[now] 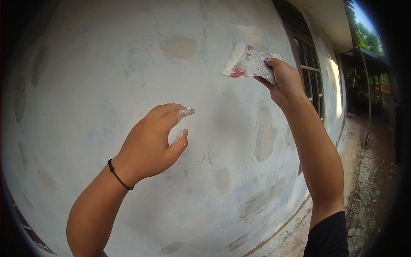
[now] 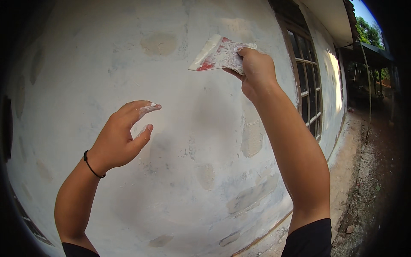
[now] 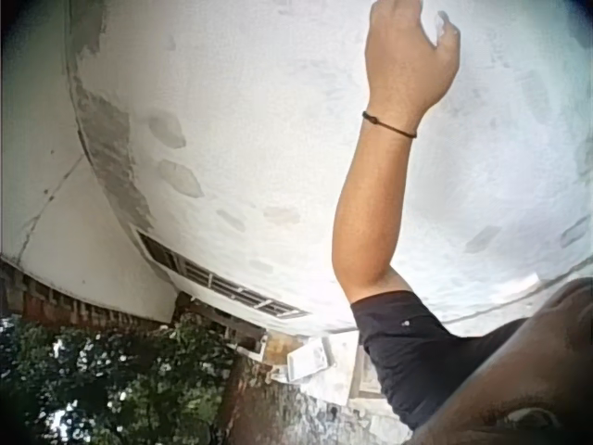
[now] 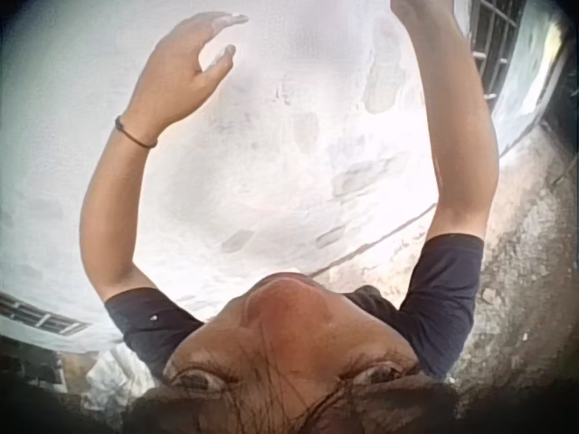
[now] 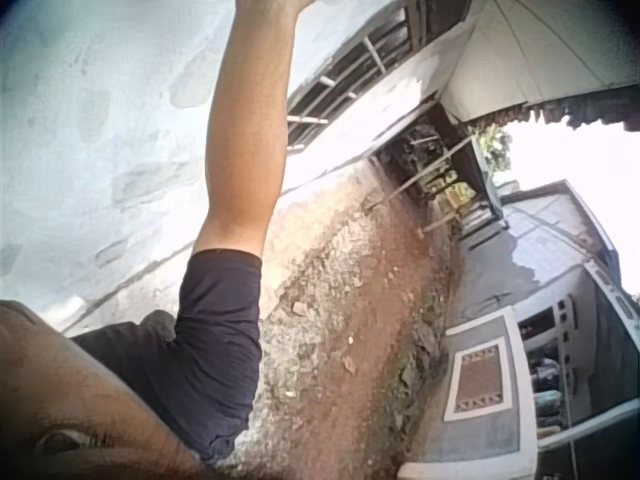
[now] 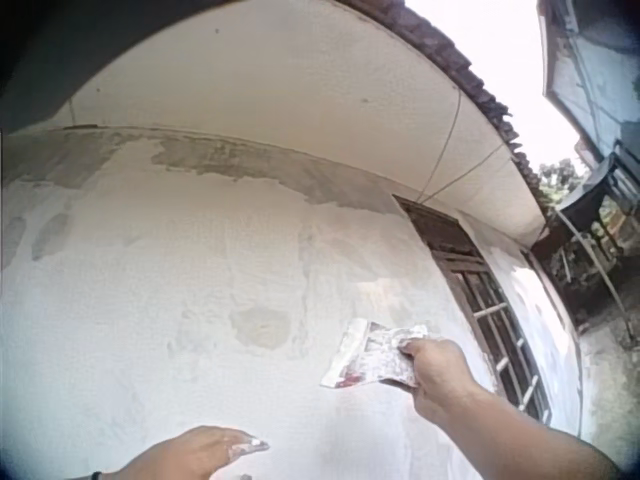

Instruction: The person applies plaster to an exterior wall with a putty knife, smoothing it over the surface.

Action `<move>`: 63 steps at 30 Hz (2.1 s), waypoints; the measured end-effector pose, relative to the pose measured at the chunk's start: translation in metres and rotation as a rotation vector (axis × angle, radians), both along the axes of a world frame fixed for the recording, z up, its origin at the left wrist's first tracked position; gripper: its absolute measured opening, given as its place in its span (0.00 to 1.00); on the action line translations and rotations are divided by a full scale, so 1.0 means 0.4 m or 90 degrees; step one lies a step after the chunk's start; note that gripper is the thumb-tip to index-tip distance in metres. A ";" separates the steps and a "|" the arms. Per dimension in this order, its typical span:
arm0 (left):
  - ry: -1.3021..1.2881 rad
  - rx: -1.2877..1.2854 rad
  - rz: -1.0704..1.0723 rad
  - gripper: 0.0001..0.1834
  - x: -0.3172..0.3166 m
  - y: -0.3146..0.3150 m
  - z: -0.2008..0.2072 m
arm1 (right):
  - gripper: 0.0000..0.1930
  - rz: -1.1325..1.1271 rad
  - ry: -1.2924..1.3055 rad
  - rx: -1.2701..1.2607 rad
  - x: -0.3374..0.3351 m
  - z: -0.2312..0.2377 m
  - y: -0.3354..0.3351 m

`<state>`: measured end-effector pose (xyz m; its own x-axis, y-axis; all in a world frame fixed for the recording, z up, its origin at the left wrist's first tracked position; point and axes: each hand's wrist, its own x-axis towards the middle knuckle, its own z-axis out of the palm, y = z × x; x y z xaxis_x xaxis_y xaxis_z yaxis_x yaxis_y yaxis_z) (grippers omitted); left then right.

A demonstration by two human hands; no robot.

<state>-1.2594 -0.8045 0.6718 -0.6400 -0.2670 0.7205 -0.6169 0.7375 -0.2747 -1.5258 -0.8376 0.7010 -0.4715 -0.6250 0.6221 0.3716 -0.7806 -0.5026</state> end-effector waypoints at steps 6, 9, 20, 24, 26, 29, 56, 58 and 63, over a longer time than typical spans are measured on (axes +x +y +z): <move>-0.042 -0.161 0.059 0.18 -0.067 -0.075 0.049 | 0.13 -0.074 0.056 -0.055 -0.057 0.144 -0.059; -0.021 -0.220 0.077 0.17 -0.119 -0.119 0.074 | 0.12 -0.088 0.055 -0.096 -0.093 0.228 -0.108; -0.044 -0.338 0.256 0.17 -0.235 -0.203 0.218 | 0.10 -0.097 0.114 -0.187 -0.204 0.529 -0.314; -0.044 -0.379 0.240 0.17 -0.239 -0.237 0.258 | 0.10 -0.151 0.171 -0.204 -0.207 0.612 -0.351; -0.055 -0.386 0.232 0.17 -0.240 -0.251 0.266 | 0.10 -0.187 0.167 -0.207 -0.203 0.647 -0.358; -0.074 -0.434 0.236 0.18 -0.225 -0.276 0.292 | 0.10 -0.248 0.193 -0.200 -0.197 0.698 -0.365; -0.226 -0.489 0.074 0.06 -0.033 -0.189 0.186 | 0.13 -1.042 0.475 -0.150 0.167 0.838 -0.368; -0.205 -0.501 0.081 0.06 -0.010 -0.181 0.178 | 0.13 -1.074 0.602 -0.049 0.212 0.821 -0.345; -0.157 -0.538 0.038 0.06 -0.006 -0.197 0.173 | 0.14 -1.039 0.568 -0.101 0.233 0.841 -0.302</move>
